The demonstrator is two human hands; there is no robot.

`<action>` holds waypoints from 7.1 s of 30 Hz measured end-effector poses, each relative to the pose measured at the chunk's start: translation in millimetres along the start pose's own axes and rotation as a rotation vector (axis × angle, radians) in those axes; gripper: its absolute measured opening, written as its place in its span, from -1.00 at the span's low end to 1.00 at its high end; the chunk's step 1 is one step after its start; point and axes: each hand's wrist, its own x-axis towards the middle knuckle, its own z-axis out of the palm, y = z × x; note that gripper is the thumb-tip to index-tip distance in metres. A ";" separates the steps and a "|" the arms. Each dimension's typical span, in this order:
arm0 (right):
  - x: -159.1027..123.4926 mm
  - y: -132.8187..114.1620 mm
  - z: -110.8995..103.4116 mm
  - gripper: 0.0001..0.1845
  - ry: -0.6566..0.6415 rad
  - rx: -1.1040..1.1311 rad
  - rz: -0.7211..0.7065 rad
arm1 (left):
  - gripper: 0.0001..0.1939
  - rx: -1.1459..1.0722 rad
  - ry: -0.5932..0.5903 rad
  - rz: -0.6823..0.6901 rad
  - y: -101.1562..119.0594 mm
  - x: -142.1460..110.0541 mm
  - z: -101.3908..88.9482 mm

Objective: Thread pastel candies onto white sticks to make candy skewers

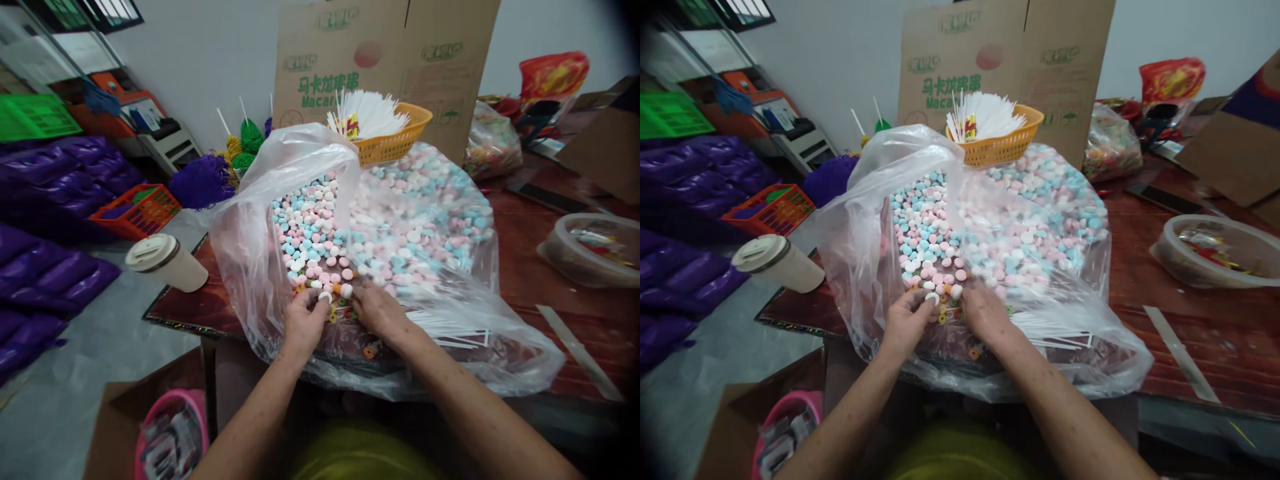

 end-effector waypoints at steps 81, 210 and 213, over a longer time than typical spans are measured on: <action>-134.9 -19.0 -19.3 -0.80 0.328 -0.364 -0.192 | -0.76 0.455 0.133 0.747 6.7 -50.1 6.4; -113.1 -14.0 -26.7 -0.77 0.272 0.419 -0.193 | -0.75 -0.497 -0.053 -0.066 35.5 -22.5 -9.9; -120.5 -8.5 -16.2 -0.77 0.271 0.267 -0.242 | -0.74 -0.405 0.004 0.026 30.0 -22.7 -8.1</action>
